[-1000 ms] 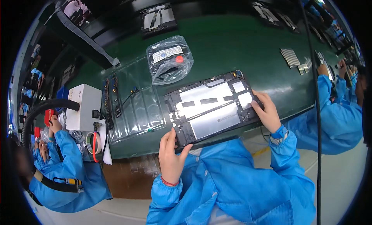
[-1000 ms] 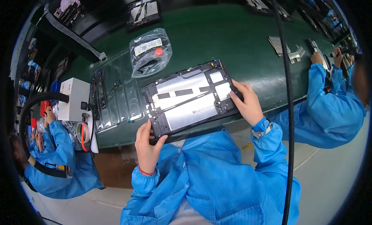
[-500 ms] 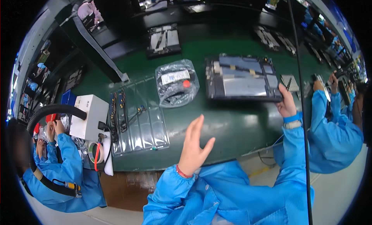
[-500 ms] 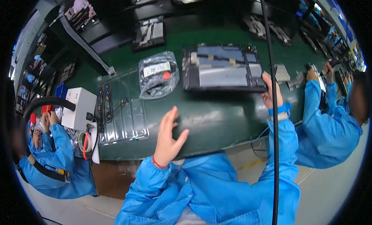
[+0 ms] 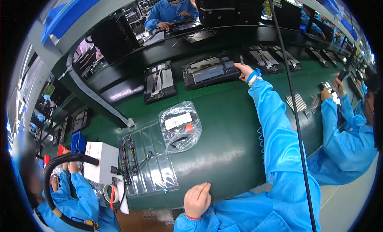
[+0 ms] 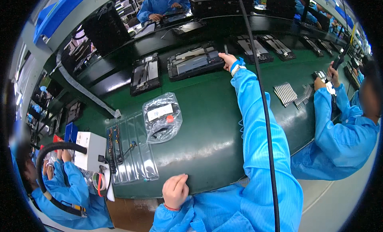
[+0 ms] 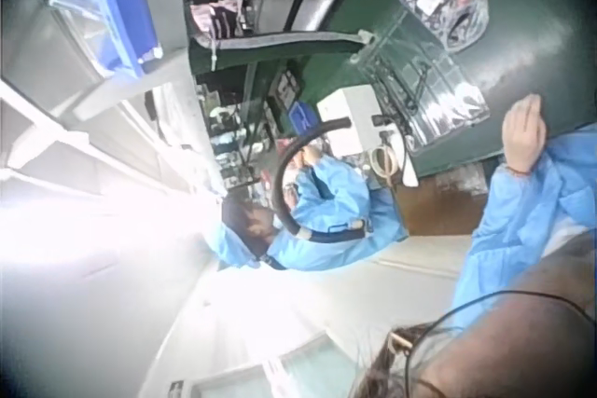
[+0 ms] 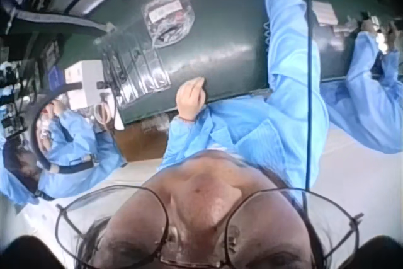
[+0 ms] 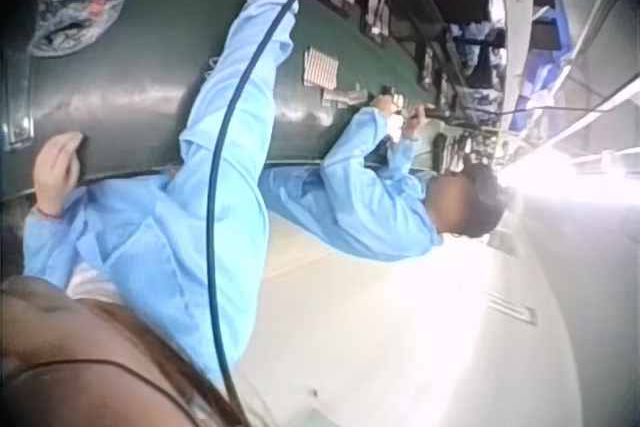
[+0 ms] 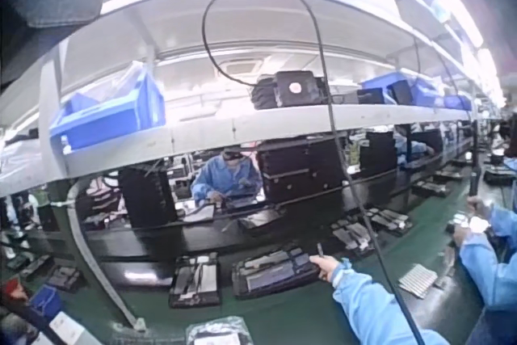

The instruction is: Assembling a tablet device, installing batteries and internal boards into the frame.

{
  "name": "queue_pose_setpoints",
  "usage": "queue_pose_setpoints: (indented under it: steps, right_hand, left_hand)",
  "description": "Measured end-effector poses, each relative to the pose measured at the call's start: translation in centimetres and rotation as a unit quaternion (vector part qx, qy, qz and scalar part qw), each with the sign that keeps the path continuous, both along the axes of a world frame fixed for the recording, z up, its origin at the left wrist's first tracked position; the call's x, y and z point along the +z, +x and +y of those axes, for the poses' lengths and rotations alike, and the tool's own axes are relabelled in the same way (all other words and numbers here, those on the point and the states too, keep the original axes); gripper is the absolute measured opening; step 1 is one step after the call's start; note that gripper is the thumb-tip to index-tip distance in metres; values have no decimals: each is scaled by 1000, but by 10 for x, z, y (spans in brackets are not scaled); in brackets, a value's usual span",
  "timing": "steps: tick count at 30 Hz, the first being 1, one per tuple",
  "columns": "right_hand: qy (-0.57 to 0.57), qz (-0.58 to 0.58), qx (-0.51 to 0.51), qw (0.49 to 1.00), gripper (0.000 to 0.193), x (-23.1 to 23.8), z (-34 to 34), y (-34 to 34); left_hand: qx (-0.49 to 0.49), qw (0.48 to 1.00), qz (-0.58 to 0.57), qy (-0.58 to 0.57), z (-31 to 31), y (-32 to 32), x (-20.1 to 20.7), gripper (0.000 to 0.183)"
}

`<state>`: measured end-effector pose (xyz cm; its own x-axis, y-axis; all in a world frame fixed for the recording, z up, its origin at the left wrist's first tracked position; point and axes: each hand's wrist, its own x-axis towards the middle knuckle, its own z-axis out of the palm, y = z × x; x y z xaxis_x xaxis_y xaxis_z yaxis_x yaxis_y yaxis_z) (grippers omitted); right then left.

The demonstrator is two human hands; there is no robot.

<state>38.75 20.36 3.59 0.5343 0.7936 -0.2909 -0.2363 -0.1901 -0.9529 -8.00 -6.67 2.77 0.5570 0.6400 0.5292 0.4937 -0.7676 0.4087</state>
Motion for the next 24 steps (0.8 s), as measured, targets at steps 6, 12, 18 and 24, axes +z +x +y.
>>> queue_pose_setpoints:
  steps: [6,12,18,24]
  right_hand:
    - [-75,-245,-25,966,32,-5,19,-12]
    - [180,-85,-344,918,33,9,-34,-6]
    - [77,109,-351,927,17,-8,-46,35]
    - [84,132,-375,914,19,-59,8,162]
  left_hand:
    - [-4,1000,16,-14,-2,1,-1,29]
    - [6,1000,6,-16,-1,0,-2,29]
    - [-18,1000,16,-19,2,-4,2,28]
    - [-33,998,-21,-40,2,4,2,27]
